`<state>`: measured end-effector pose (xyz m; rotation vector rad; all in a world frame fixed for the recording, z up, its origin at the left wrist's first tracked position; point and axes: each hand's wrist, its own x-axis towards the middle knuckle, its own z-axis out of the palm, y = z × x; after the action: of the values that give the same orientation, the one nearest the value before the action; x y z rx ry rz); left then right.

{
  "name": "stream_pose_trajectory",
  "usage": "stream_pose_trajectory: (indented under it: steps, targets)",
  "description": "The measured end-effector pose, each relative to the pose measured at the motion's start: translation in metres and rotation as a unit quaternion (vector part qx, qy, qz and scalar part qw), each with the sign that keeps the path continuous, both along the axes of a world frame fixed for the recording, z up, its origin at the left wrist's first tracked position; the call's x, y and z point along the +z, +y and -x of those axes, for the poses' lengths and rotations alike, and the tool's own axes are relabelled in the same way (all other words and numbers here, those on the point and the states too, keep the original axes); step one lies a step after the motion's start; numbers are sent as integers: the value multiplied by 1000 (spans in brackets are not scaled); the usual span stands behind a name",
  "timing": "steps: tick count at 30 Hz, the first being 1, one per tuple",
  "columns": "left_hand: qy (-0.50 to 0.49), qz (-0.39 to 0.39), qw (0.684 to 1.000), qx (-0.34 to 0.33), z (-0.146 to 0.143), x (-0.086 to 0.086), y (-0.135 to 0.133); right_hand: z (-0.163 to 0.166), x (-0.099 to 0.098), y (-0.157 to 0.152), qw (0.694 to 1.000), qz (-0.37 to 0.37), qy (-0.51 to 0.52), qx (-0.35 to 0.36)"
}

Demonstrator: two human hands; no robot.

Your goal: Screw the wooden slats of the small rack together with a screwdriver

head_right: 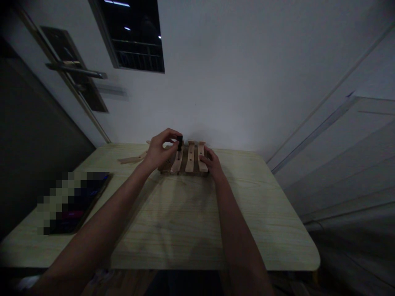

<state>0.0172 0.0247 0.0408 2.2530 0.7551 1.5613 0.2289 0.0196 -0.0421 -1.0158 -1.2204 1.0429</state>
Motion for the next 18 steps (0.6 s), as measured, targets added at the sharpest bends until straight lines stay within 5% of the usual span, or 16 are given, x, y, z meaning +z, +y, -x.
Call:
stream_pose_trajectory:
  steps: [6,18]
  targets:
    - [2,-63,996,60,2,0,3,0,0,-1,1000,-4,-3,15]
    - [-15,8,999,27,3,-3,5,0,-1,-2,1000,3,9,0]
